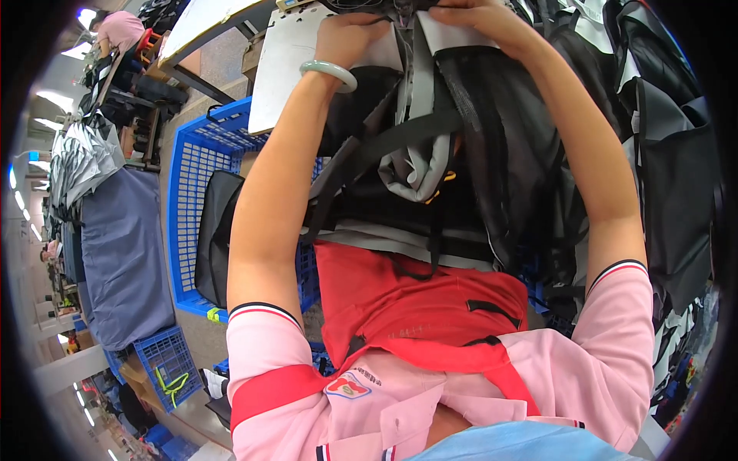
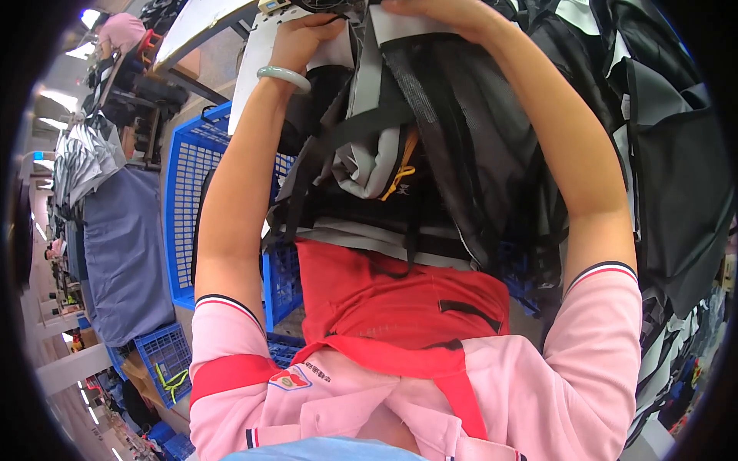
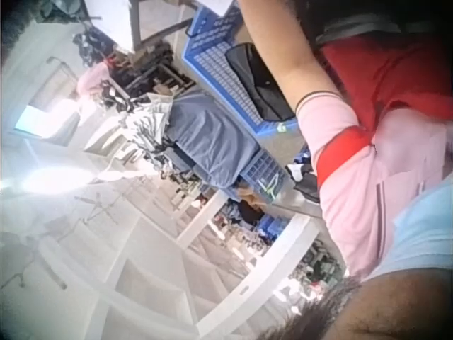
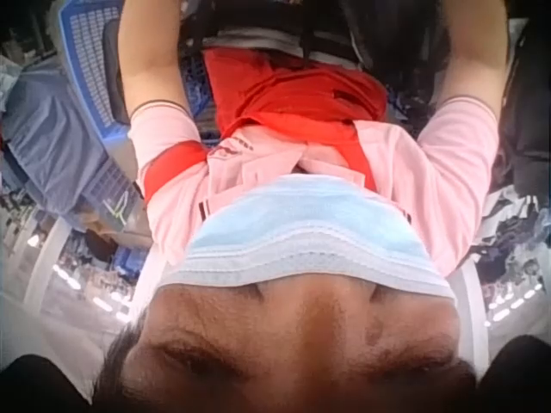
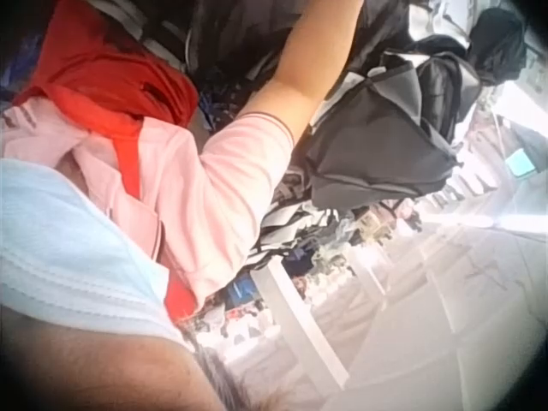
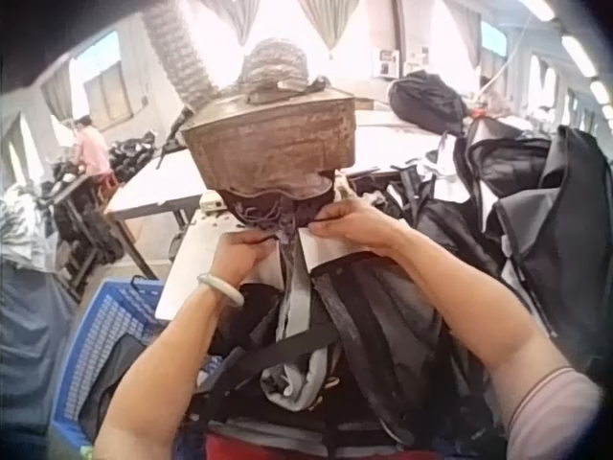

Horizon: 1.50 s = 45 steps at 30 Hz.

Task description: Assembling and sewing various panels and straps to manufacture outdoor bags at an industrial sewing machine.

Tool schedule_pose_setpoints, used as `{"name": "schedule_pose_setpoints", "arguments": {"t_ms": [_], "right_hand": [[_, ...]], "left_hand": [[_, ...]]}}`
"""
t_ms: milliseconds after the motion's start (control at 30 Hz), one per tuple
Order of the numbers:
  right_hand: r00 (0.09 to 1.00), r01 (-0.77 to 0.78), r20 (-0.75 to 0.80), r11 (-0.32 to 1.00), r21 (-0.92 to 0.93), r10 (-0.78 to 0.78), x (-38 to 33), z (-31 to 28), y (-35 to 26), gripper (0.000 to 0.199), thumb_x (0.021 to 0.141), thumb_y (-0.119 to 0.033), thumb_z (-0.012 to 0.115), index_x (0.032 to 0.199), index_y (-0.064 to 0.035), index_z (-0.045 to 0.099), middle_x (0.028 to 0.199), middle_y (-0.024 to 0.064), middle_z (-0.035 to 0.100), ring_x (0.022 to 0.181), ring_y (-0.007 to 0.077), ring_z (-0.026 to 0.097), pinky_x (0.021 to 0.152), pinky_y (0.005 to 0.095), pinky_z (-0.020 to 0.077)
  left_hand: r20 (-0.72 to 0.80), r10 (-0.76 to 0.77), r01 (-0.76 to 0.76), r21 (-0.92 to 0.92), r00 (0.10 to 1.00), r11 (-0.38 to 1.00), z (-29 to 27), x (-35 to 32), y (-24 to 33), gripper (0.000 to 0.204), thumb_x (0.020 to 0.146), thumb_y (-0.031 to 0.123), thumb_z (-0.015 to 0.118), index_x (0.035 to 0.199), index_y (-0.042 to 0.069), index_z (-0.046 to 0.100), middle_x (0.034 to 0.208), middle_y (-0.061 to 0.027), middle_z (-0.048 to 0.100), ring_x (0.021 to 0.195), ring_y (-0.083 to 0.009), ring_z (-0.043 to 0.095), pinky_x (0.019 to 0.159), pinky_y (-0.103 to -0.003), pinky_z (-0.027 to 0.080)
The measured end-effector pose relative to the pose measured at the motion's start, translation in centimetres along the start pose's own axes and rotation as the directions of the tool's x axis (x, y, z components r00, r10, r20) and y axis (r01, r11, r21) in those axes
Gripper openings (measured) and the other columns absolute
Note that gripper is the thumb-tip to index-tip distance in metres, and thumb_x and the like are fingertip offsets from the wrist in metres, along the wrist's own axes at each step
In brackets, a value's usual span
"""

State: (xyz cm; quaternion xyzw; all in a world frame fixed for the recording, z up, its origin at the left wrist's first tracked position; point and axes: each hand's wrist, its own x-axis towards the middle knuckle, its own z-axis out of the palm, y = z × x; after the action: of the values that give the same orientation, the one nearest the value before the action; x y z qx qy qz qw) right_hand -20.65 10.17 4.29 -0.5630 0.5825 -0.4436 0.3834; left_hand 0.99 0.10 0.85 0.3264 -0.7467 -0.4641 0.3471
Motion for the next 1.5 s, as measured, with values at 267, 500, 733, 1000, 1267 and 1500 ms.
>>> {"name": "schedule_pose_setpoints", "arguments": {"t_ms": [267, 500, 733, 1000, 1267, 1500], "right_hand": [[0.974, 0.088, 0.226, 0.877, -0.473, 0.025, -5.6, 1.3, -1.3, 0.042, 0.095, -0.038, 0.056, 0.109, -0.0001, 0.063, 0.093, 0.001, 0.061, 0.085, 0.0092, 0.055, 0.078, 0.0237, 0.0453], [0.835, 0.206, 0.534, 0.825, -0.526, 0.131, -8.4, 12.6, -5.7, 0.051, 0.089, -0.03, 0.061, 0.134, -0.0087, 0.05, 0.099, 0.0051, 0.061, 0.087, 0.0148, 0.058, 0.077, 0.0278, 0.0462], [0.823, 0.346, 0.554, 0.663, -0.664, 0.127, -10.3, 16.5, -3.0, 0.056, 0.081, -0.015, 0.062, 0.132, -0.0057, 0.04, 0.072, 0.0132, 0.058, 0.064, 0.024, 0.058, 0.062, 0.0369, 0.0489], [0.932, 0.199, 0.361, 0.828, -0.524, 0.005, -18.2, 12.0, -3.7, 0.037, 0.081, 0.0, 0.058, 0.116, -0.0008, 0.046, 0.072, 0.0045, 0.043, 0.066, 0.011, 0.041, 0.059, 0.0253, 0.0358], [0.927, 0.262, 0.374, 0.705, -0.659, 0.005, -25.7, 11.2, -9.3, 0.032, 0.07, 0.018, 0.052, 0.097, 0.0013, 0.052, 0.073, 0.0081, 0.044, 0.063, 0.0141, 0.046, 0.06, 0.0242, 0.0376], [0.982, -0.135, 0.041, 0.835, -0.534, 0.185, -28.2, 3.1, -0.7, 0.037, 0.071, 0.019, 0.05, 0.101, -0.0021, 0.05, 0.078, -0.0003, 0.047, 0.066, 0.0071, 0.044, 0.06, 0.0211, 0.0374]], "left_hand": [[0.231, 0.334, -0.321, -0.092, 0.914, 0.943, 2.5, -12.7, 2.4, 0.019, 0.078, 0.011, 0.068, 0.095, 0.002, 0.072, 0.086, -0.0076, 0.071, 0.077, -0.0153, 0.065, 0.069, -0.029, 0.052], [0.585, 0.582, -0.766, 0.107, 0.564, 0.634, 12.6, -26.7, 3.2, 0.011, 0.062, 0.015, 0.066, 0.072, 0.01, 0.068, 0.075, -0.0039, 0.065, 0.085, -0.0229, 0.06, 0.08, -0.036, 0.041], [0.262, 0.678, -0.684, -0.082, 0.687, 0.725, 10.0, -31.6, 2.2, 0.012, 0.069, 0.012, 0.062, 0.08, 0.009, 0.065, 0.086, -0.0074, 0.064, 0.086, -0.0255, 0.06, 0.079, -0.038, 0.043], [-0.467, 0.069, 0.2, 0.502, 0.882, 0.841, -14.0, -30.7, -21.4, 0.038, 0.08, -0.003, 0.053, 0.117, 0.005, 0.052, 0.11, -0.018, 0.055, 0.107, -0.0363, 0.054, 0.091, -0.038, 0.045], [0.316, -0.237, -0.275, 0.942, 0.919, 0.191, -19.4, -33.0, -22.5, 0.044, 0.076, 0.017, 0.067, 0.118, 0.007, 0.059, 0.148, -0.0065, 0.035, 0.144, -0.0269, 0.017, 0.113, -0.05, 0.021], [0.431, -0.227, -0.301, 0.843, 0.873, 0.445, -19.3, -35.6, -11.7, 0.015, 0.073, 0.02, 0.071, 0.077, 0.006, 0.068, 0.085, -0.009, 0.062, 0.091, -0.0247, 0.059, 0.085, -0.036, 0.042]]}}
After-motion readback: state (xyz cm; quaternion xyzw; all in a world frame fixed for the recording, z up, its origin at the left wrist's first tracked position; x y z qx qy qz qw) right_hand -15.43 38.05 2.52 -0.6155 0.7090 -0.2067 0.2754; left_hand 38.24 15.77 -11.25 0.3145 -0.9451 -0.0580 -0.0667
